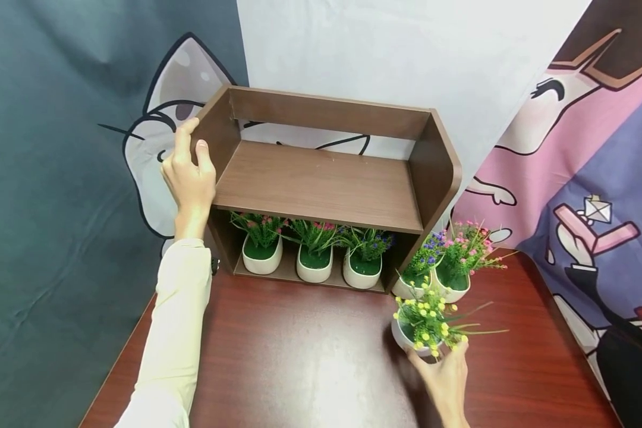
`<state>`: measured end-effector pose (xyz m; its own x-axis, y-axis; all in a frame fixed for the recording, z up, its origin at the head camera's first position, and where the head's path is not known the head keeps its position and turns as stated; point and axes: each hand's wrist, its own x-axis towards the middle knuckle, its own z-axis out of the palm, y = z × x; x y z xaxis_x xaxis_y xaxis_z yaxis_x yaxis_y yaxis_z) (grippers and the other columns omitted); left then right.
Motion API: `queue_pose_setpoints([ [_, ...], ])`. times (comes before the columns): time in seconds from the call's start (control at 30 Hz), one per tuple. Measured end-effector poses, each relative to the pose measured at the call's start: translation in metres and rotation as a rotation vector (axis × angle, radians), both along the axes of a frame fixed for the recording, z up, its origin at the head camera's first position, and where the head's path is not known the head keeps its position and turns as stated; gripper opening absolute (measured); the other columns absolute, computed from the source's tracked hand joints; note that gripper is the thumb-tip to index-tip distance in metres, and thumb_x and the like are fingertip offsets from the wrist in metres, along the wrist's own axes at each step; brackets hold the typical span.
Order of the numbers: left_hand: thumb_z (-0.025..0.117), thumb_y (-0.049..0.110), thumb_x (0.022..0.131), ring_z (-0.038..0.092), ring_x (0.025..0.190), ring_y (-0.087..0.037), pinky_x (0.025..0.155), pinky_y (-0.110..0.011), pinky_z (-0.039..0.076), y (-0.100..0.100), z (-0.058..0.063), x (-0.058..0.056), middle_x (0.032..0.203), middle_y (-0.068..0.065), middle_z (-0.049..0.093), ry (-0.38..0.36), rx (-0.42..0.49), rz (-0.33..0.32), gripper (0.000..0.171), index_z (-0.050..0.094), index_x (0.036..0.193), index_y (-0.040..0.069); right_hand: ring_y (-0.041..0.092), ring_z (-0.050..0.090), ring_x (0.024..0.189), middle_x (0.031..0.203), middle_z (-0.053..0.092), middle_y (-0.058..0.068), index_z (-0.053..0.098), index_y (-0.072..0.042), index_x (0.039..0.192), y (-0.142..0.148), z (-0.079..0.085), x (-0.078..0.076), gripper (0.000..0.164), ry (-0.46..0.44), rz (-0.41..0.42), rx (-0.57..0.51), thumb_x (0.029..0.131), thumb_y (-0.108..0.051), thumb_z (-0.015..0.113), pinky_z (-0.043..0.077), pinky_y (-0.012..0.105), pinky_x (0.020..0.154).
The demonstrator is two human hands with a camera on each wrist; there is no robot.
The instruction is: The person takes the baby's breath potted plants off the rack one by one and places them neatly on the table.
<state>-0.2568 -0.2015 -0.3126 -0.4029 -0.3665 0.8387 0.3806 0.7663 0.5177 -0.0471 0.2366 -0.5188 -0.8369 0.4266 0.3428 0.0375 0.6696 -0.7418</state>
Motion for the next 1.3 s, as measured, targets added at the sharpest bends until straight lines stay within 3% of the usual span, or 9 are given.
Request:
queue_pose_setpoints([
  [0.2, 0.047, 0.014, 0.091, 0.034, 0.051, -0.021, 0.056, -0.034, 0.024, 0.000, -0.001, 0.000, 0.105, -0.003, 0.068, -0.002, 0.005, -0.002, 0.034, 0.062, 0.121, 0.013, 0.048, 0.056, 0.095, 0.107, 0.054, 0.030, 0.035, 0.007, 0.121, 0.031, -0.009, 0.014, 0.088, -0.021, -0.115, -0.040, 0.052, -0.008, 0.088, 0.041, 0.034, 0.079],
  [0.3, 0.048, 0.014, 0.091, 0.034, 0.051, -0.021, 0.056, -0.034, 0.024, 0.001, -0.001, -0.001, 0.104, -0.004, 0.069, 0.001, 0.004, -0.006, 0.033, 0.062, 0.121, 0.013, 0.048, 0.055, 0.095, 0.107, 0.053, 0.029, 0.035, 0.006, 0.121, 0.049, -0.009, 0.015, 0.086, -0.031, -0.202, -0.063, 0.057, -0.015, 0.088, 0.037, 0.017, 0.074],
  [0.37, 0.048, 0.013, 0.090, 0.034, 0.051, -0.021, 0.056, -0.034, 0.024, 0.001, -0.001, -0.002, 0.102, -0.005, 0.069, 0.002, 0.002, -0.005, 0.033, 0.062, 0.121, 0.013, 0.044, 0.056, 0.093, 0.104, 0.054, 0.027, 0.035, 0.005, 0.122, 0.060, -0.010, 0.013, 0.084, -0.053, -0.262, -0.074, 0.060, -0.021, 0.086, 0.032, 0.014, 0.068],
  [0.47, 0.048, 0.013, 0.090, 0.035, 0.051, -0.022, 0.055, -0.035, 0.024, 0.001, 0.000, -0.002, 0.100, -0.006, 0.069, 0.002, 0.002, -0.004, 0.033, 0.062, 0.121, 0.013, 0.038, 0.053, 0.085, 0.098, 0.053, 0.023, 0.035, 0.005, 0.123, 0.076, -0.009, 0.006, 0.083, -0.081, -0.332, -0.079, 0.064, -0.028, 0.084, 0.032, 0.025, 0.067],
  [0.63, 0.048, 0.014, 0.090, 0.037, 0.052, -0.025, 0.056, -0.036, 0.025, 0.001, -0.001, -0.001, 0.101, -0.006, 0.069, -0.003, 0.004, -0.006, 0.033, 0.062, 0.121, 0.013, 0.033, 0.047, 0.081, 0.094, 0.050, 0.014, 0.034, 0.003, 0.123, 0.101, -0.009, -0.014, 0.082, -0.065, -0.401, -0.088, 0.066, -0.030, 0.082, 0.031, 0.033, 0.069],
  [0.83, 0.047, 0.016, 0.091, 0.034, 0.051, -0.022, 0.055, -0.033, 0.023, 0.000, 0.000, 0.000, 0.087, -0.013, 0.068, -0.003, 0.000, -0.007, 0.034, 0.062, 0.121, 0.013, 0.047, 0.046, 0.092, 0.096, 0.047, 0.018, 0.034, 0.002, 0.123, 0.123, -0.009, -0.045, 0.081, -0.020, -0.411, -0.114, 0.065, -0.029, 0.081, 0.028, 0.050, 0.080],
  [1.0, 0.046, 0.015, 0.092, 0.031, 0.051, -0.019, 0.055, -0.032, 0.022, 0.001, 0.001, -0.002, 0.083, -0.014, 0.066, -0.004, -0.002, -0.008, 0.034, 0.062, 0.122, 0.013, 0.051, 0.043, 0.104, 0.107, 0.044, 0.023, 0.033, 0.004, 0.124, 0.134, -0.011, -0.070, 0.083, -0.013, -0.411, -0.116, 0.065, -0.027, 0.081, 0.027, 0.052, 0.089],
  [1.17, 0.046, 0.016, 0.091, 0.030, 0.051, -0.018, 0.055, -0.032, 0.022, 0.000, 0.000, -0.002, 0.097, -0.008, 0.069, -0.003, -0.004, -0.002, 0.034, 0.062, 0.121, 0.013, 0.048, 0.042, 0.109, 0.103, 0.042, 0.012, 0.034, 0.001, 0.125, 0.147, -0.004, -0.094, 0.082, 0.006, -0.431, -0.135, 0.064, -0.027, 0.082, 0.027, 0.050, 0.092],
  [1.3, 0.047, 0.015, 0.091, 0.029, 0.050, -0.018, 0.054, -0.032, 0.021, 0.000, -0.001, -0.001, 0.092, -0.010, 0.069, -0.005, -0.005, 0.001, 0.034, 0.062, 0.121, 0.013, 0.046, 0.042, 0.109, 0.104, 0.043, 0.011, 0.032, 0.000, 0.127, 0.153, -0.003, -0.112, 0.085, 0.003, -0.415, -0.157, 0.065, -0.032, 0.081, 0.027, 0.048, 0.093],
])
